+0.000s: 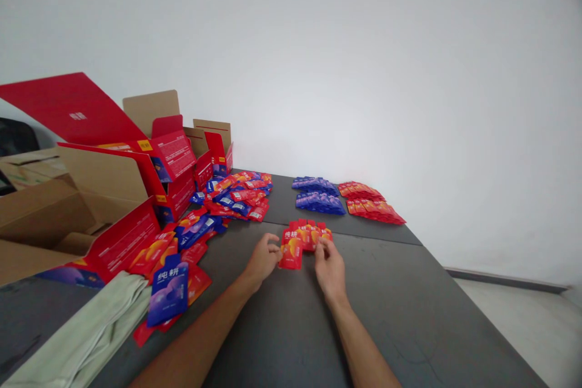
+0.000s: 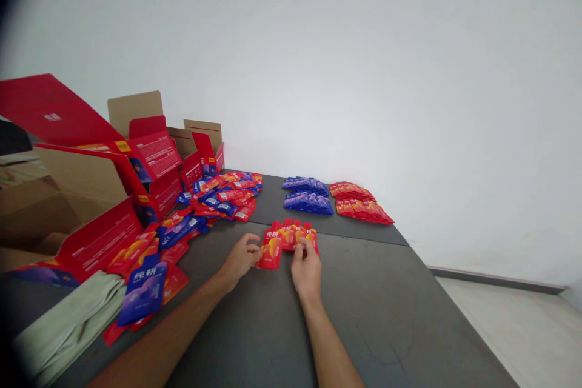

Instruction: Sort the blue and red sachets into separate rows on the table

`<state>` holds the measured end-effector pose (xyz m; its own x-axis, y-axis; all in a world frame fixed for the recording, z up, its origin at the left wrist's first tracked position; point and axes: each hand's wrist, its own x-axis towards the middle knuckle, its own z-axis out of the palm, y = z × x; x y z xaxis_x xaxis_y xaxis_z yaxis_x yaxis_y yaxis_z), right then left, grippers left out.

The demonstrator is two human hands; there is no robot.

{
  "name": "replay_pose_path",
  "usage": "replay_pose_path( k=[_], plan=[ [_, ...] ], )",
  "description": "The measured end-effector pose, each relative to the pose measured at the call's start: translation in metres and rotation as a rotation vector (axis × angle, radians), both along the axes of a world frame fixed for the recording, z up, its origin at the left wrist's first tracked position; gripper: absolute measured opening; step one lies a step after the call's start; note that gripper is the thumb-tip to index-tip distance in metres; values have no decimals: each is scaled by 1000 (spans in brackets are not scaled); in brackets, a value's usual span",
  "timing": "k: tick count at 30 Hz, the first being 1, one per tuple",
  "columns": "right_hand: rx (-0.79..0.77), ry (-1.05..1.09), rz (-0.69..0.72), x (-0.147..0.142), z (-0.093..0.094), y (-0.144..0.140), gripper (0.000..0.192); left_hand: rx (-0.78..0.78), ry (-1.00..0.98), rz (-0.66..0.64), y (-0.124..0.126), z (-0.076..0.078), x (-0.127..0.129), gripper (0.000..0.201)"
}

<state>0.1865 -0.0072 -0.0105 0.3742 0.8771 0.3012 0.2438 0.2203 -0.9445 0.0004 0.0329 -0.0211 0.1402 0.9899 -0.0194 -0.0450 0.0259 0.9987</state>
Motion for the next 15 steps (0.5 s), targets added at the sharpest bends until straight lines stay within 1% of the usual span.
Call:
replay_pose_path(
  k=[1,2,4,6,7,11,13,15],
  plan=[
    [26,-186,-100,6,-2,4,30,23,20,49,7,-1,0,38],
    [52,-338,-138,11,-5,7,31,49,42,80,13,-1,1,36],
    [100,-581,-162,18,-11,14,35,108,128,89,27,-2,2,34],
    [115,-743,-135,20,-19,18,41,151,280,95,41,-4,5,33],
    [101,-807,-119,20,-22,20,43,170,368,96,47,-6,7,33],
    [-77,-963,-71,16,-30,18,46,190,486,57,68,-8,15,35],
    [-166,-997,-57,14,-31,16,47,216,539,31,73,-7,18,33],
    [-221,-1022,-48,14,-30,14,46,255,592,3,74,-5,19,31]
  ],
)
